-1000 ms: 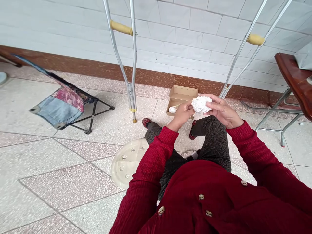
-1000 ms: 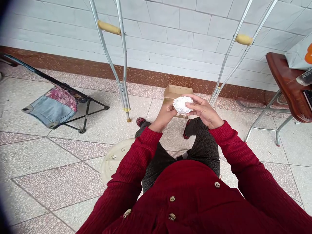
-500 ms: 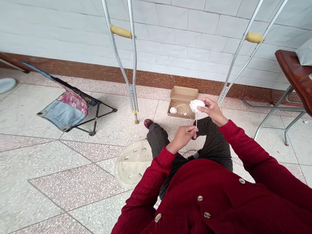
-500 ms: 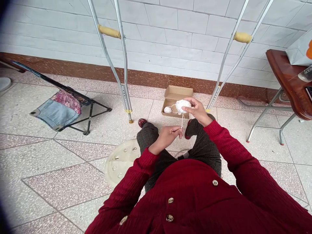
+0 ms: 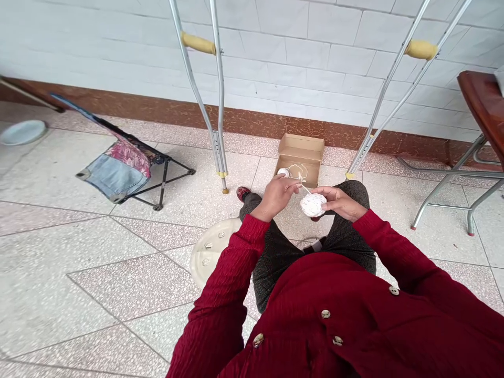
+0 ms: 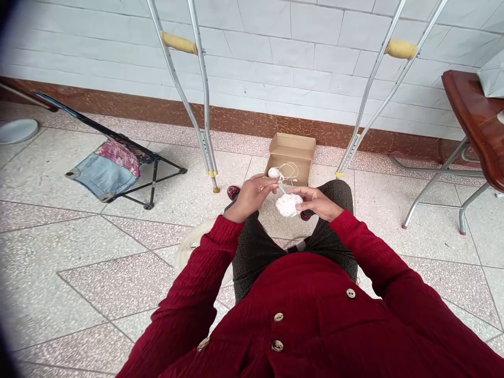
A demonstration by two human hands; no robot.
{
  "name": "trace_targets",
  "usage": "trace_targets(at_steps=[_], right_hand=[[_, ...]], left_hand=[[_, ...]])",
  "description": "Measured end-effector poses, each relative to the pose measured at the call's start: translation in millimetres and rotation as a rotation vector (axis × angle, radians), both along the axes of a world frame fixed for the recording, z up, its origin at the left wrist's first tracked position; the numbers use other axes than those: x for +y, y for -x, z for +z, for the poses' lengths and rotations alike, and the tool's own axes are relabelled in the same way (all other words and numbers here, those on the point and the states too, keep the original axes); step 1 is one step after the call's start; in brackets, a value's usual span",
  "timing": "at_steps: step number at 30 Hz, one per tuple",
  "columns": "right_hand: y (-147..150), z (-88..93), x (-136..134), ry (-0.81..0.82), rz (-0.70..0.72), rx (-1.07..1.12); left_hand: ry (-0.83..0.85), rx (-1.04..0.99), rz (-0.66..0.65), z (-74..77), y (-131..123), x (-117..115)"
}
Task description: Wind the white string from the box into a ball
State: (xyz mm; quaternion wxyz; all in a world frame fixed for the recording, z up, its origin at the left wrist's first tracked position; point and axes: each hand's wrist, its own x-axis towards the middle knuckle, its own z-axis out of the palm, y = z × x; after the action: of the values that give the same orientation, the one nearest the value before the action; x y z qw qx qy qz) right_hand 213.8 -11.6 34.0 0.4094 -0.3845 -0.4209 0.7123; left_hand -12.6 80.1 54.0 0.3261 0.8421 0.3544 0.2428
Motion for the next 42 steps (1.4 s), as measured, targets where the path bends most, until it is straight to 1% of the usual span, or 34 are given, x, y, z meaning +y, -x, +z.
trace_targets(at_steps=[2,5,8,11,14,16,18,19,20,21,22,24,27,30,31,33,37,40,42], right_hand=[[-2.1,14.2,-3.5,0.015,-0.002,0.098],[-4.2,34.5,-0.7,-0.016,-0.079,0.175],[-7.8,50.2,8.5,0.003,-0.205,0.094],[-15.5,57.9,17.8,0.061,-0.344,-0.053],[-22.7,53.4,23.5,0.035,-0.434,-0.152],[-22.4,41.3,24.5,-0.06,-0.508,-0.282],[-16.3,23.2,22.0,-0.185,-0.546,-0.486],[-11.5,13.2,19.0,-0.229,-0.516,-0.591],[-6.2,3.4,14.8,-0.236,-0.452,-0.658],[-0.9,-5.3,9.6,-0.219,-0.383,-0.68],[4.0,-12.5,3.6,-0.189,-0.32,-0.663],[10.5,-21.1,-9.2,-0.08,-0.164,-0.543],[11.6,-21.0,-25.8,0.112,0.048,-0.302],[6.8,-14.2,-36.6,0.238,0.167,-0.129],[5.2,-11.7,-38.9,0.265,0.176,-0.082],[2.7,-6.8,-42.0,0.301,0.146,0.003],[3.9,5.0,-42.3,0.287,0.054,0.114],[9.0,15.1,-37.8,0.24,0.059,0.144],[12.1,21.8,-33.2,0.197,0.058,0.165]], left_hand=[[0.052,-0.042,-0.002,-11.4,-6.0,-5.5],[0.183,-0.103,-0.014,-25.6,-18.3,-27.3],[0.319,-0.153,-0.059,-33.4,-25.8,-54.1],[0.413,-0.129,-0.106,-36.5,-23.1,-75.6],[0.505,-0.084,-0.158,-35.6,-14.6,-89.9],[0.507,-0.077,-0.181,-31.8,-9.5,-95.7],[0.438,-0.058,-0.199,-26.2,-5.9,-97.9],[0.381,-0.039,-0.204,-23.4,-4.3,-97.4],[0.314,-0.017,-0.2,-20.9,-2.5,-96.0],[0.244,0.003,-0.191,-18.9,-0.5,-93.6],[0.176,0.016,-0.174,-17.5,1.9,-90.6],[0.054,0.03,-0.138,-15.9,6.9,-84.2],[-0.088,0.058,-0.129,-14.7,11.1,-78.3],[-0.179,0.082,-0.152,-15.1,9.8,-78.5],[-0.203,0.087,-0.149,-16.1,9.2,-79.1],[-0.236,0.09,-0.134,-19.5,8.9,-79.4],[-0.218,0.024,-0.088,-24.8,12.8,-75.3],[-0.196,-0.011,-0.05,-21.2,14.2,-69.0],[-0.196,0.016,-0.017,-17.8,13.7,-63.2]])
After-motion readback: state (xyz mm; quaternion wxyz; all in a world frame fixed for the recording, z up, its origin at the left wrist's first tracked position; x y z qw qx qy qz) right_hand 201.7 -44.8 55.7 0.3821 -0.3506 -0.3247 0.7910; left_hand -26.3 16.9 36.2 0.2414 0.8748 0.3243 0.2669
